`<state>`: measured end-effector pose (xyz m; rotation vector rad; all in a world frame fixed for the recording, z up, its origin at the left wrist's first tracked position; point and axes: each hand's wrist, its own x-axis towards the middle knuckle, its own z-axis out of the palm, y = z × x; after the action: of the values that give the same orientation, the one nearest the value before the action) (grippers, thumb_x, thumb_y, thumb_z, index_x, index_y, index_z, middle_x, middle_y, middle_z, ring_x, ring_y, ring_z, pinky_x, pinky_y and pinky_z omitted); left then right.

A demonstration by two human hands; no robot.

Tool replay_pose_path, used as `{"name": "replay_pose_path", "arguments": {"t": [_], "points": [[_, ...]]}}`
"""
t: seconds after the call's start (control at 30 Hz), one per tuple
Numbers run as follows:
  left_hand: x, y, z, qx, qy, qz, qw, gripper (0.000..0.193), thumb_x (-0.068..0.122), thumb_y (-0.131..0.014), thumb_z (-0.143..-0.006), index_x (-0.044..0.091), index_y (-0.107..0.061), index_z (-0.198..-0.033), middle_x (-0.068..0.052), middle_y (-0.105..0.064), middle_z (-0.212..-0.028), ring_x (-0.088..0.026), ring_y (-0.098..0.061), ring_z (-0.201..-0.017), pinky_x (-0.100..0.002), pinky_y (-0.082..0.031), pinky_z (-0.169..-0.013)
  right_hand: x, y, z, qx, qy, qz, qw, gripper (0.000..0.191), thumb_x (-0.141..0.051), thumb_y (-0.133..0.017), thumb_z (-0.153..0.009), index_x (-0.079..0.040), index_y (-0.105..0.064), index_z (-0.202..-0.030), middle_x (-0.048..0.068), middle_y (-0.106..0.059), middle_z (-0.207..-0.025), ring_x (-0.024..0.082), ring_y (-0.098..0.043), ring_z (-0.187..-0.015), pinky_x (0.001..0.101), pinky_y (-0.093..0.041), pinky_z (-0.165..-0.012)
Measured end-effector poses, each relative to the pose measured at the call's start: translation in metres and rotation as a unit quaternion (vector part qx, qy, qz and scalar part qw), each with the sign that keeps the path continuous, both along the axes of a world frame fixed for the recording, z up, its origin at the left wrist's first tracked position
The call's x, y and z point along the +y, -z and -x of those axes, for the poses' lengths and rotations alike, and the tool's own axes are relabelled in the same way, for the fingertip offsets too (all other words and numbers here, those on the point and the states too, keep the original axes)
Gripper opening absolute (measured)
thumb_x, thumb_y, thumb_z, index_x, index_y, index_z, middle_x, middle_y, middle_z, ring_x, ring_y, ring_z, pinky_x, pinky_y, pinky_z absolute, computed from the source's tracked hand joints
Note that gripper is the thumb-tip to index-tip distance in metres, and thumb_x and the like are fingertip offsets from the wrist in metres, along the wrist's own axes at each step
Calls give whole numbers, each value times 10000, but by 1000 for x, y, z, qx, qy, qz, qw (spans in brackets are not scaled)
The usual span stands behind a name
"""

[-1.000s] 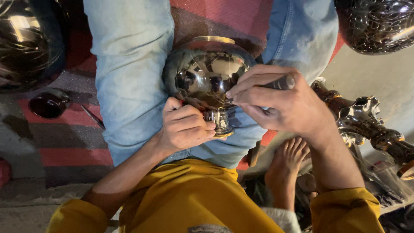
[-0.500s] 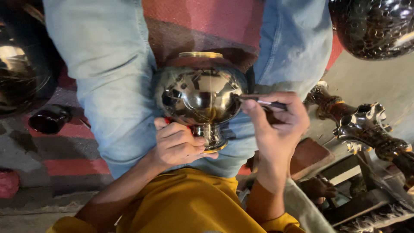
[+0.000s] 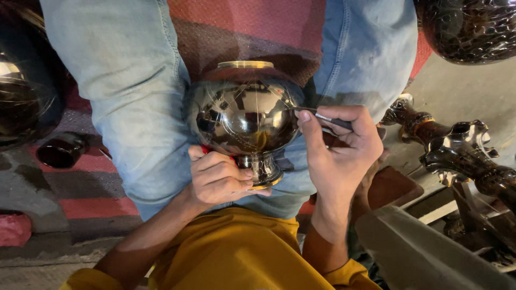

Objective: The person holds a polished metal vase on their lap and uses a small hand tool to engrave fine lines into its surface. They rotate the vase periodically to access different areas while continuing to carve decorative patterns.

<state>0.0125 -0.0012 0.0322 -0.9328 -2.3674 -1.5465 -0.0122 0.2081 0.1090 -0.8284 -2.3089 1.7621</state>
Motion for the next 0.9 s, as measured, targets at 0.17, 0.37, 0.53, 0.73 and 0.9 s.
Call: {"name": "replay_pose_path", "arguments": {"t": [0.17,0.37,0.53,0.73,0.9], "points": [[1,2,0,6,-1,-8,1000,454,443,-1003,-667,255,-625,-835,160,-691,-898,-98,-593,-766,-298,-294,-762,2,-1,0,-7,-3,2,1000,205,94,-793,-975,46,-607,-1049,99,-711,-991,136,-740,-921,238,-611,-856],[3,1,0,9,-3,-10,1000,454,444,-1002,-672,258,-620,-829,159,-694,-898,-100,-590,-762,-300,-298,-754,4,-2,-5,-14,-16,-29,999,217,88,-811,-965,49,-609,-1036,111,-700,-1012,134,-723,-929,235,-603,-866],[3,-2,-2,18,-3,-9,1000,459,445,-1007,-672,253,-616,-819,155,-694,-893,-102,-586,-754,-301,-297,-746,-1,-5,-13,-4,-4,-10,1000,206,89,-787,-983,48,-599,-1056,133,-715,-1043,142,-737,-921,239,-602,-885],[4,-3,-4,23,-4,-14,1000,469,439,-1014,-670,249,-613,-822,152,-686,-898,-100,-591,-760,-306,-291,-749,-13,-11,-23,5,23,5,1000,198,102,-748,-995,49,-565,-1048,163,-717,-1045,191,-766,-1026,258,-632,-897],[3,-5,-4,20,-1,-13,1000,472,433,-1018,-665,237,-621,-831,150,-682,-896,-100,-597,-749,-311,-285,-742,-19,-8,-25,13,52,9,999,213,101,-752,-988,46,-557,-1055,177,-738,-1037,172,-753,-957,243,-618,-871]]}}
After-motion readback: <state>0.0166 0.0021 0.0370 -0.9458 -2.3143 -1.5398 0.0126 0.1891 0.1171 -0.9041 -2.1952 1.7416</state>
